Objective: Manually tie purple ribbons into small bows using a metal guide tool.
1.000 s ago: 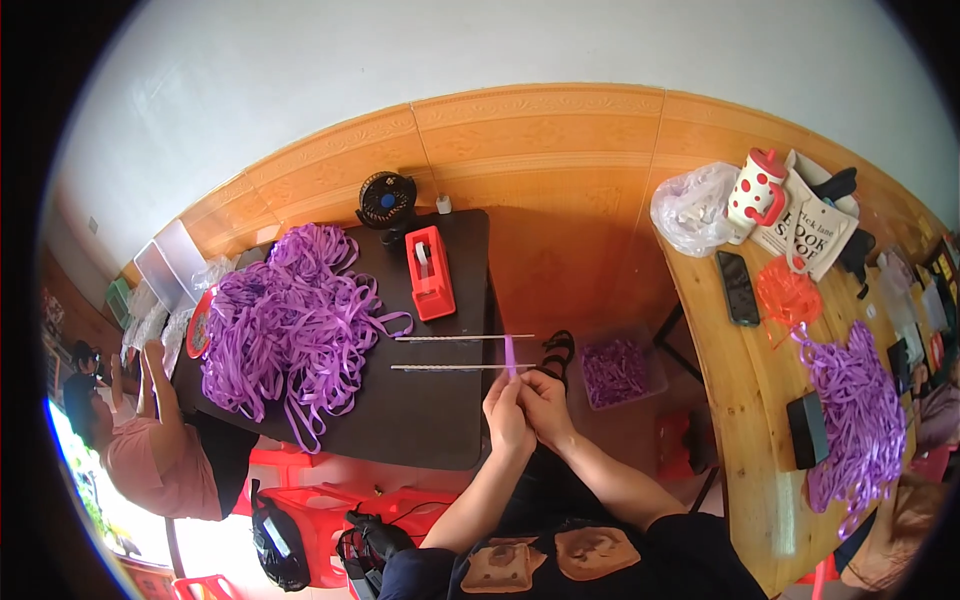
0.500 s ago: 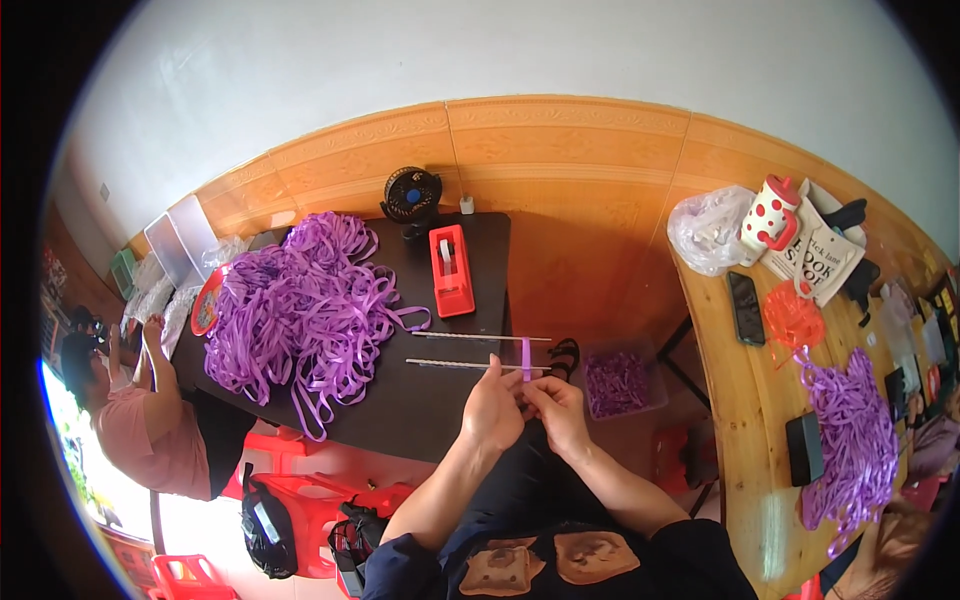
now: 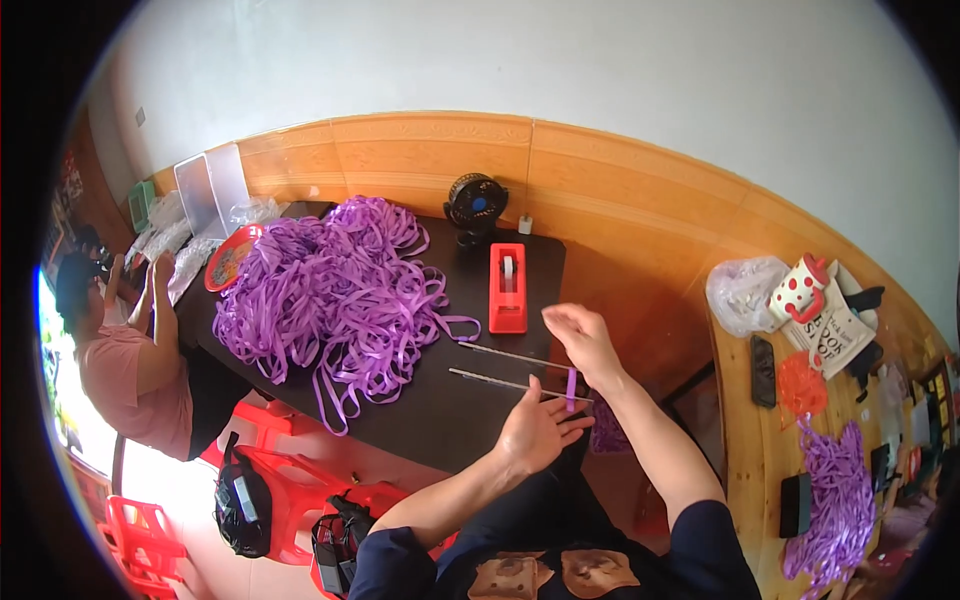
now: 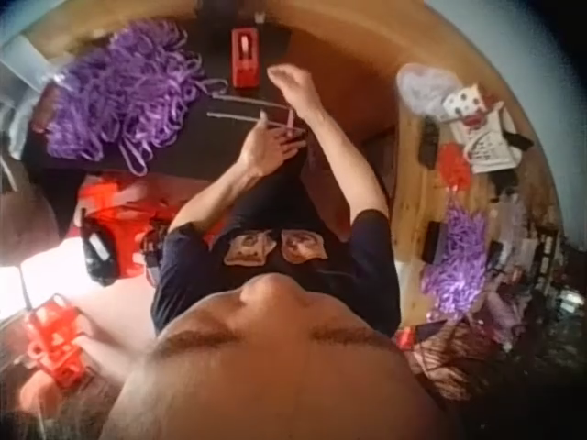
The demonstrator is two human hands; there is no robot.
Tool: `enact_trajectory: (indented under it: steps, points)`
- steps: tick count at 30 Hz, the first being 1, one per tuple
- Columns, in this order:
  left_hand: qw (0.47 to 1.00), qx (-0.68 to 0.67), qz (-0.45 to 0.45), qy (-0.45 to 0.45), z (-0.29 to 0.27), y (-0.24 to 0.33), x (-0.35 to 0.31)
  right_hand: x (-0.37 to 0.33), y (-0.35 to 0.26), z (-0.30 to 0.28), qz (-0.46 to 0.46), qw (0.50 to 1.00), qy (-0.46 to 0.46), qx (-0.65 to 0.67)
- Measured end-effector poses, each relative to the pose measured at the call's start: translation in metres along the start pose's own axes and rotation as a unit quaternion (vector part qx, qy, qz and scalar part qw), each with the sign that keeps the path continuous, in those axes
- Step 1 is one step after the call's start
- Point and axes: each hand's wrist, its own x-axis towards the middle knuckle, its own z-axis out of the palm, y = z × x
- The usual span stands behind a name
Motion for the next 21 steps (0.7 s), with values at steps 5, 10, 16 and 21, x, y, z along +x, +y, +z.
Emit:
enact_trajectory:
  steps: [5, 10, 16, 21]
  points:
    - [1.000, -0.006, -0.010, -0.010, -0.003, 0.000, 0.002, 0.055, 0.001, 0.033, 0.147, 0.987, -0.018, -0.059]
    - [0.999, -0.034, -0.002, -0.019, -0.006, -0.002, 0.003, 0.066, 0.019, 0.050, 0.155, 0.986, 0.026, -0.060]
    - [0.999, -0.047, 0.005, -0.025, -0.011, -0.006, 0.009, 0.068, 0.015, 0.063, 0.158, 0.983, 0.093, 0.024]
    - [0.998, -0.044, 0.006, -0.044, -0.019, -0.008, 0.012, 0.053, -0.030, 0.071, 0.147, 0.982, 0.082, 0.081]
